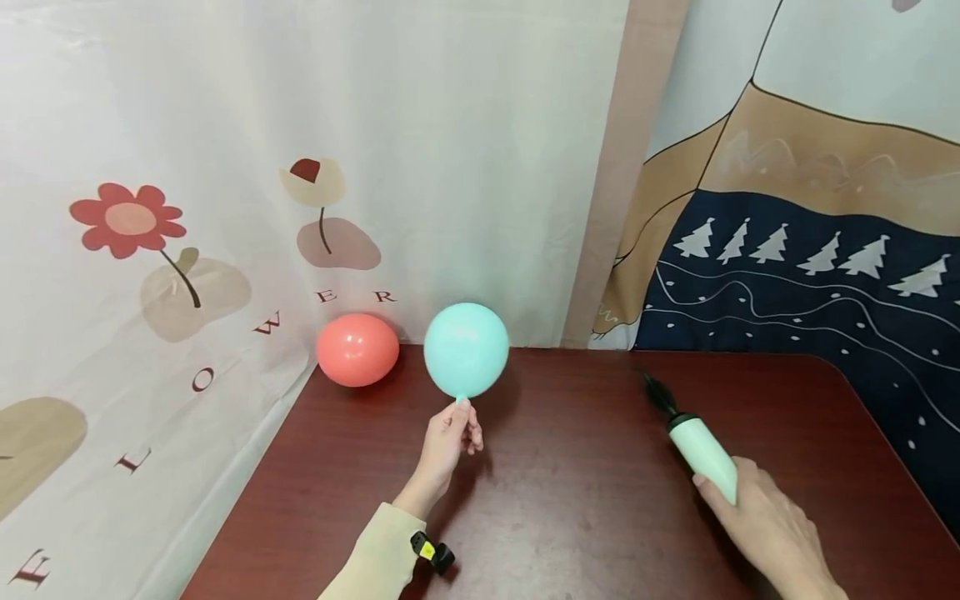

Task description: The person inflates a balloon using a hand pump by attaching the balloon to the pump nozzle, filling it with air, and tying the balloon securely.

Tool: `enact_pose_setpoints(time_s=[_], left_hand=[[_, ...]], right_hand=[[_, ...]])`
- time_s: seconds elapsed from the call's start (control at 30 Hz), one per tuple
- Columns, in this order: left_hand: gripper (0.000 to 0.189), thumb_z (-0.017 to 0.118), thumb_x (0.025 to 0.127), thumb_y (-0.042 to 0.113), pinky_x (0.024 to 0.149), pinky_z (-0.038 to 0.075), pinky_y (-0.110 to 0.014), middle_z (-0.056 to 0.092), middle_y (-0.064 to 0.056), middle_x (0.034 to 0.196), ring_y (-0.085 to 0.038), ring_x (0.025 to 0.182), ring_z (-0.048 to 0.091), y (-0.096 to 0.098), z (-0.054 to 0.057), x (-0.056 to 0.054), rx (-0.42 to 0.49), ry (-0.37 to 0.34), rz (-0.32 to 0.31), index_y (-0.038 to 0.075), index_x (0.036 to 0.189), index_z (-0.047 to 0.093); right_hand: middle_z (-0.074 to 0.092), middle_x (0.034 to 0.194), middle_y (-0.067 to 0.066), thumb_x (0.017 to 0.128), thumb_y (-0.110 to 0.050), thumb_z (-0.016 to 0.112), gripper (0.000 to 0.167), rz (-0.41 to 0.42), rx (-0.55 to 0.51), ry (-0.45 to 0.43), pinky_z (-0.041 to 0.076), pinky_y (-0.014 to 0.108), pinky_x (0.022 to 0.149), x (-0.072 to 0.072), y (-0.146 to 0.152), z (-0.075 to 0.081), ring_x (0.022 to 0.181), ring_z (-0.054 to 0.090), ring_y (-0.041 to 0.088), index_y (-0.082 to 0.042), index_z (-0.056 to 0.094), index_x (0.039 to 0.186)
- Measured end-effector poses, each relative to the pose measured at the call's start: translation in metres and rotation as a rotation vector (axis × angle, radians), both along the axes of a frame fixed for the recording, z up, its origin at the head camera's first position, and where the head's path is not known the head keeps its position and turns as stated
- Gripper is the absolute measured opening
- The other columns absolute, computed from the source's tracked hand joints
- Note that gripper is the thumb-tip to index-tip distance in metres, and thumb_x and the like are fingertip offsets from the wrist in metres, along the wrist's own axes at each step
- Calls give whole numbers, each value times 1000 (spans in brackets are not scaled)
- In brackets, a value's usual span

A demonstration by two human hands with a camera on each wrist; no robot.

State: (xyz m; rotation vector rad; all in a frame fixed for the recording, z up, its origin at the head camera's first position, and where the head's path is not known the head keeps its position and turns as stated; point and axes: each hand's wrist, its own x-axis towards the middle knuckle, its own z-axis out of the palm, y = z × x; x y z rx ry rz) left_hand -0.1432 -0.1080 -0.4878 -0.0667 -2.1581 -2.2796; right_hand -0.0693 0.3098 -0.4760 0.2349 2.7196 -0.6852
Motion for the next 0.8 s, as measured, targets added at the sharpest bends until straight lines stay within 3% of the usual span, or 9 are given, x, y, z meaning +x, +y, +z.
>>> enact_pose_setpoints(time_s=[0.23,0.5,0.67,0.8], left_hand=[[44,48,112,25,53,43,-21,58,-2,63,-12,57,58,7,-4,9,-55,-29,-67,-10,85,54],[42,49,111,22,53,42,-21,58,-6,63,-12,56,57,9,-3,13,-73,-11,-73,-8,83,56],[43,50,111,23,53,42,-22,58,-8,62,-13,56,56,8,-1,13,-74,-10,-86,-8,83,56],[44,51,111,26,53,42,-23,59,-8,62,-14,56,56,9,1,13,-67,-3,-96,-8,83,56]], right_hand=[[51,116,40,94,-79,46,110,-21,74,-6,49,59,67,-8,18,-5,90,58,44,22,35,137],[54,107,41,92,-71,61,104,21,149,9,50,60,71,-9,20,-16,87,58,46,24,41,131],[47,113,44,89,-70,66,105,-1,216,110,46,63,71,-8,11,-18,93,50,55,22,41,133],[44,122,43,89,-55,74,89,-17,253,309,43,69,71,-5,-10,-9,102,44,62,18,47,132]])
